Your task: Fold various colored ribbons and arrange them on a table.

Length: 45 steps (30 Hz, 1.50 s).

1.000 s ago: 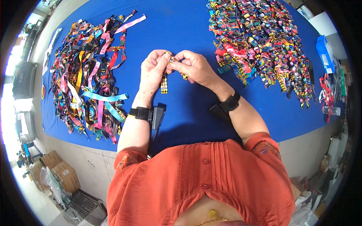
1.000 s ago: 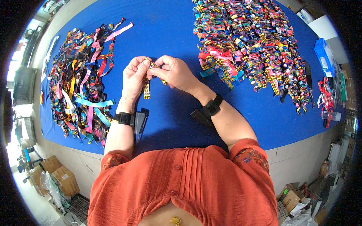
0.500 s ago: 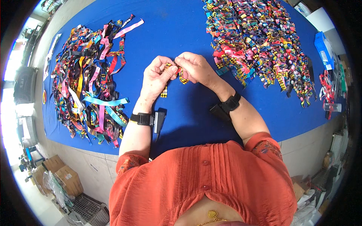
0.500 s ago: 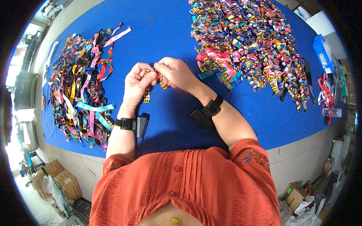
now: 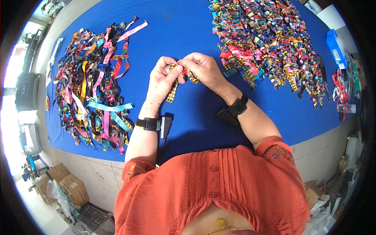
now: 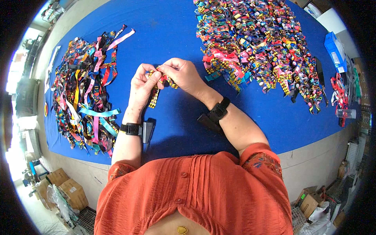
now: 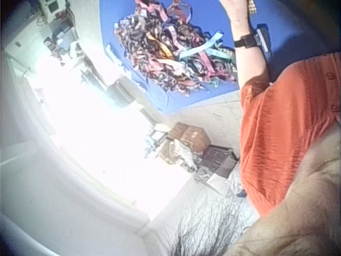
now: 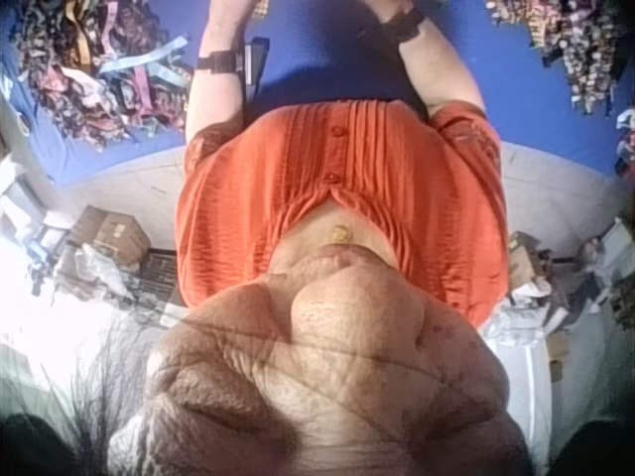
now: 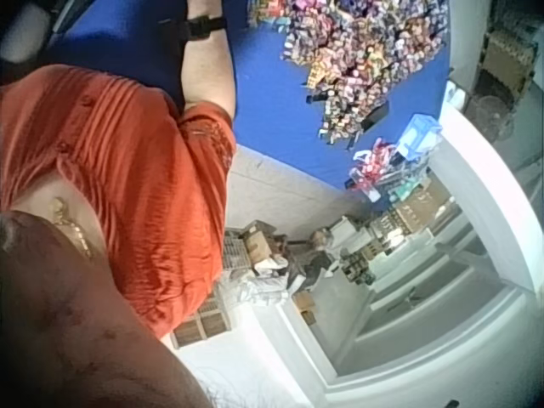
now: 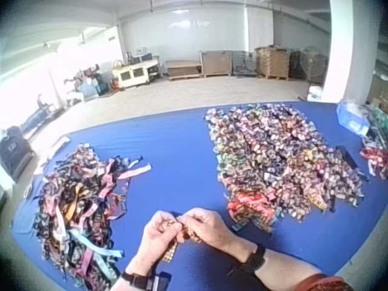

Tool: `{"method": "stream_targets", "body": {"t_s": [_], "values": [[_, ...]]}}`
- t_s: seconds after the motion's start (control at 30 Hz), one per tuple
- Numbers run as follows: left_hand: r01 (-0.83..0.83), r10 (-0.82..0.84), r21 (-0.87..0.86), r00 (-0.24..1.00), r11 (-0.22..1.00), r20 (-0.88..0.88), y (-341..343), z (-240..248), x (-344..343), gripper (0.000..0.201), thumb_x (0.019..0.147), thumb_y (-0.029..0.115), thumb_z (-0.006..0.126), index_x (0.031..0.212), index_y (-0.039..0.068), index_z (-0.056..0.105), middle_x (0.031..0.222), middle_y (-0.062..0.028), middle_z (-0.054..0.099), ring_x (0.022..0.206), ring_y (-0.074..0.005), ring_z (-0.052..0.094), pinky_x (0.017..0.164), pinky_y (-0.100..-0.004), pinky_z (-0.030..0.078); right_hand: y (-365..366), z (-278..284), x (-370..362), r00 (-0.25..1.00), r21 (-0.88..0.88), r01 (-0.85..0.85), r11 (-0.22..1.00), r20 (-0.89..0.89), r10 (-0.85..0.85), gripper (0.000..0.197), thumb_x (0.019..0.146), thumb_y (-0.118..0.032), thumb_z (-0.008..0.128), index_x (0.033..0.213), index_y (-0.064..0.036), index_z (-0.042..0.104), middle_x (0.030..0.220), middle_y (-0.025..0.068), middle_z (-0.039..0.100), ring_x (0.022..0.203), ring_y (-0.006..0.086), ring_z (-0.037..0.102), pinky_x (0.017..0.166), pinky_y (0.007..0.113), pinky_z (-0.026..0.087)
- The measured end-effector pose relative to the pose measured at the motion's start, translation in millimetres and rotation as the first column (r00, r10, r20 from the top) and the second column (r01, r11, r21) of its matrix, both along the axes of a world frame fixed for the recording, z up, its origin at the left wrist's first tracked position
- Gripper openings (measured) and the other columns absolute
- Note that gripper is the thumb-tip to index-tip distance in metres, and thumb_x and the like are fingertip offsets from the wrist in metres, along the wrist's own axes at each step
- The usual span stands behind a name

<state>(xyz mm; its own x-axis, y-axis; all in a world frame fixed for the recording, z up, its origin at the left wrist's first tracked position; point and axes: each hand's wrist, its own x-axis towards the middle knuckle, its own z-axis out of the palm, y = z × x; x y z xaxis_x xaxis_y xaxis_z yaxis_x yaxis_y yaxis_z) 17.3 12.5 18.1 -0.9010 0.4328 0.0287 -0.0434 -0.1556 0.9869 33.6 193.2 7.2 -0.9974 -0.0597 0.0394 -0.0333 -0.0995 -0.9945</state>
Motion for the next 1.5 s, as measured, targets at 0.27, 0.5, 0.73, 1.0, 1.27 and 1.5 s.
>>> {"method": "stream_targets", "body": {"t_s": [0.27, 0.5, 0.73, 1.0, 1.27, 1.5], "values": [[-0.051, 0.051, 0.024, 0.999, 0.998, 0.015, 6.2, -2.3, -1.4, 0.015, 0.100, 0.011, 0.065, 0.104, 0.004, 0.052, 0.077, -0.0061, 0.067, 0.068, -0.0099, 0.065, 0.061, -0.0212, 0.047, 1.0, 10.6, 6.0, 1.000, -0.067, 0.011, 0.998, -0.015, -0.012, 0.014, 0.099, -0.016, 0.065, 0.099, -0.0027, 0.070, 0.084, -0.0012, 0.068, 0.073, 0.0037, 0.060, 0.063, 0.021, 0.049], [-0.142, 0.141, 0.037, 0.989, 0.989, 0.039, 7.8, -3.7, -1.6, 0.014, 0.100, 0.010, 0.065, 0.101, 0.004, 0.052, 0.079, -0.0060, 0.067, 0.067, -0.0086, 0.063, 0.059, -0.0192, 0.047, -4.1, 11.2, 8.5, 0.995, 0.034, -0.088, 0.995, -0.051, 0.090, 0.018, 0.097, -0.014, 0.067, 0.113, -0.0060, 0.061, 0.088, 0.0030, 0.069, 0.062, 0.0051, 0.060, 0.048, 0.021, 0.043], [-0.115, 0.114, 0.032, 0.993, 0.993, 0.033, 7.8, -4.8, -2.6, 0.012, 0.099, 0.009, 0.065, 0.100, 0.004, 0.054, 0.078, -0.0044, 0.065, 0.068, -0.0088, 0.062, 0.062, -0.0204, 0.049, 1.1, 5.5, 3.5, 0.994, 0.079, -0.109, 0.991, -0.022, 0.111, 0.020, 0.097, -0.013, 0.067, 0.114, -0.0048, 0.059, 0.087, 0.0031, 0.069, 0.063, 0.0052, 0.058, 0.050, 0.021, 0.044], [-0.021, 0.018, 0.037, 0.997, 0.999, 0.081, 0.5, -1.6, -1.6, 0.016, 0.099, 0.009, 0.064, 0.110, 0.000, 0.057, 0.086, -0.0042, 0.067, 0.074, -0.0097, 0.063, 0.068, -0.0228, 0.050, 4.0, 9.5, 3.9, 0.990, -0.022, -0.130, 0.991, 0.044, 0.131, 0.019, 0.099, -0.009, 0.064, 0.115, -0.0036, 0.058, 0.084, 0.0026, 0.067, 0.054, 0.0024, 0.049, 0.046, 0.019, 0.037], [-0.024, 0.019, 0.056, 0.996, 0.998, 0.091, -1.9, -5.9, -2.8, 0.018, 0.097, 0.005, 0.064, 0.113, -0.001, 0.057, 0.090, -0.0055, 0.069, 0.077, -0.0091, 0.064, 0.071, -0.0222, 0.051, 9.1, 7.2, 2.6, 0.992, -0.110, -0.097, 0.989, 0.068, 0.105, 0.024, 0.096, -0.005, 0.062, 0.118, 0.0012, 0.054, 0.081, 0.0086, 0.069, 0.049, 0.0078, 0.056, 0.043, 0.023, 0.042], [-0.035, 0.029, 0.056, 0.994, 0.998, 0.107, 0.5, -2.6, -2.4, 0.020, 0.096, 0.003, 0.067, 0.114, -0.001, 0.059, 0.092, -0.0063, 0.071, 0.079, -0.0091, 0.065, 0.073, -0.0227, 0.053, 3.0, 18.4, 9.0, 0.998, -0.001, -0.025, 1.000, 0.057, 0.025, 0.026, 0.096, -0.006, 0.062, 0.121, 0.0003, 0.056, 0.071, 0.0054, 0.068, 0.047, 0.0074, 0.056, 0.043, 0.024, 0.042]]}}
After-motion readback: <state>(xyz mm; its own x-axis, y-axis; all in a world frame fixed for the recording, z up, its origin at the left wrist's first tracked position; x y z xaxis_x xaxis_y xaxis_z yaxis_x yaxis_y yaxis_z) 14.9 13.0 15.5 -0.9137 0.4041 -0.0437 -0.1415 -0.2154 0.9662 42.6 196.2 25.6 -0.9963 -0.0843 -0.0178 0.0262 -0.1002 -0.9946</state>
